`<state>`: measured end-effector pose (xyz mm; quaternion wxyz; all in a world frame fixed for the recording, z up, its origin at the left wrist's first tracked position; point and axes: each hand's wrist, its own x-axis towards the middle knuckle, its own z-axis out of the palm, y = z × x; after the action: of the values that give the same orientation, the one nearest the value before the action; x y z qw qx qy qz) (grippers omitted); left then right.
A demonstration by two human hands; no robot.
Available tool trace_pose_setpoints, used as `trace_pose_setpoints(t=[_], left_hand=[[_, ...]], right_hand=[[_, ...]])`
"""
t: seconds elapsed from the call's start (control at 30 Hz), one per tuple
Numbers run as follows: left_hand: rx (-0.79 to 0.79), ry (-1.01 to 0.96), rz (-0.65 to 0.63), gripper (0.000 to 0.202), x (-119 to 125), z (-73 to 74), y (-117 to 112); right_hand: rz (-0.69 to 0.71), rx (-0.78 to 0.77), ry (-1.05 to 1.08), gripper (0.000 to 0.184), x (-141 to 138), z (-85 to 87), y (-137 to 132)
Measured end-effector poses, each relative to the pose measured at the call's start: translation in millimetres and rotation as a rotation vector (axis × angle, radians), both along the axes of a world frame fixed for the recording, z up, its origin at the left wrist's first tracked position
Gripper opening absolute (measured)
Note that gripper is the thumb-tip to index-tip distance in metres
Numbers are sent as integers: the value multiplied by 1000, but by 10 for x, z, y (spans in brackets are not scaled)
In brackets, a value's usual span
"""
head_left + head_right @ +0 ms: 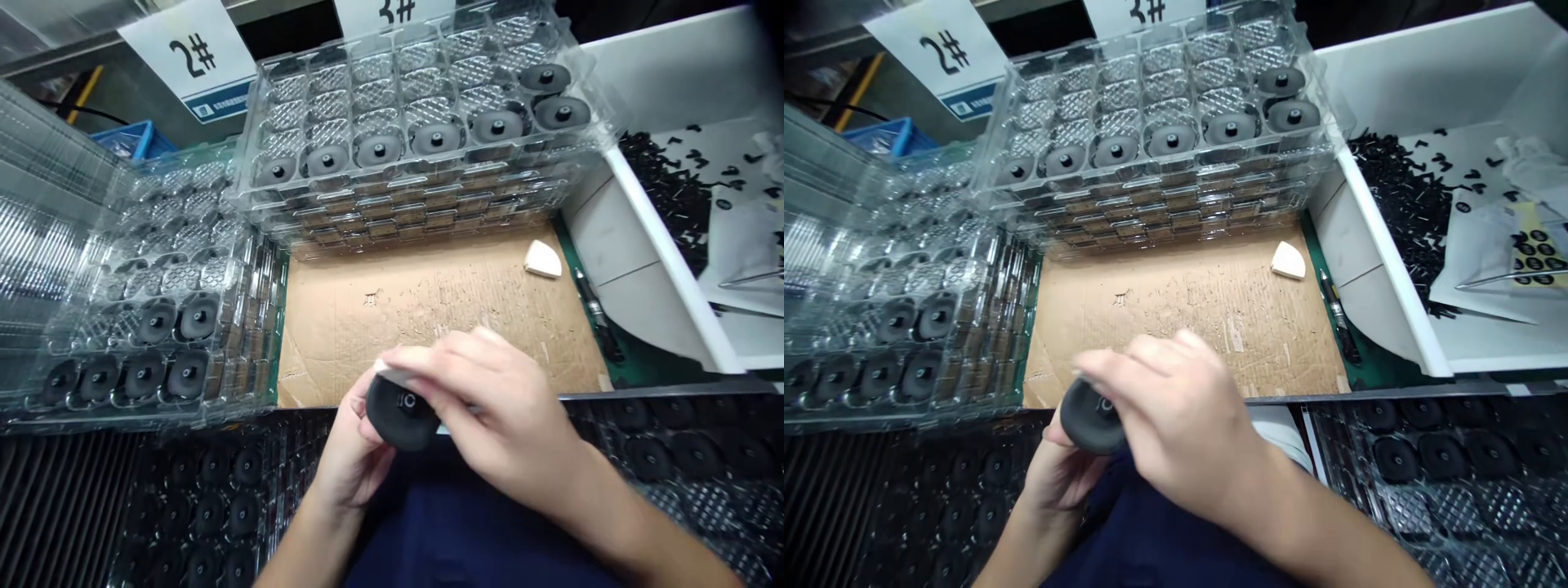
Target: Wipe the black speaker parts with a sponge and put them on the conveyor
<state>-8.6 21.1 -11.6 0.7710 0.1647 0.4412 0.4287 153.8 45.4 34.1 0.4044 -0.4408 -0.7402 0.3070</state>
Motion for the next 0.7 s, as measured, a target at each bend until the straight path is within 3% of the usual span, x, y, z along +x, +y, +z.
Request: trace_pose_setpoints(t=[0.17,0.23,0.3,0.4,0.53,0.63,0.7], left_hand=[[82,-209,47,51,-64,46,12],[56,-231,47,48,-71,53,28],[33,-247,45,48,-61,55,46],[22,-273,35,47,-27,66,66],[38,-268,11,49,46,110,59],[66,-221,2,48,91,125,24],[57,-144,8,46,84,100,-3]], right_hand=[[264,-790,389,16,319,-228,-213],[215,-944,503,20,375,-352,-303],[60,-991,537,23,388,-445,-351],[-137,-900,447,25,385,-459,-336],[-324,-480,173,22,317,-237,-231],[-212,-58,50,28,165,-68,-147],[-74,116,-30,28,58,-26,-103]])
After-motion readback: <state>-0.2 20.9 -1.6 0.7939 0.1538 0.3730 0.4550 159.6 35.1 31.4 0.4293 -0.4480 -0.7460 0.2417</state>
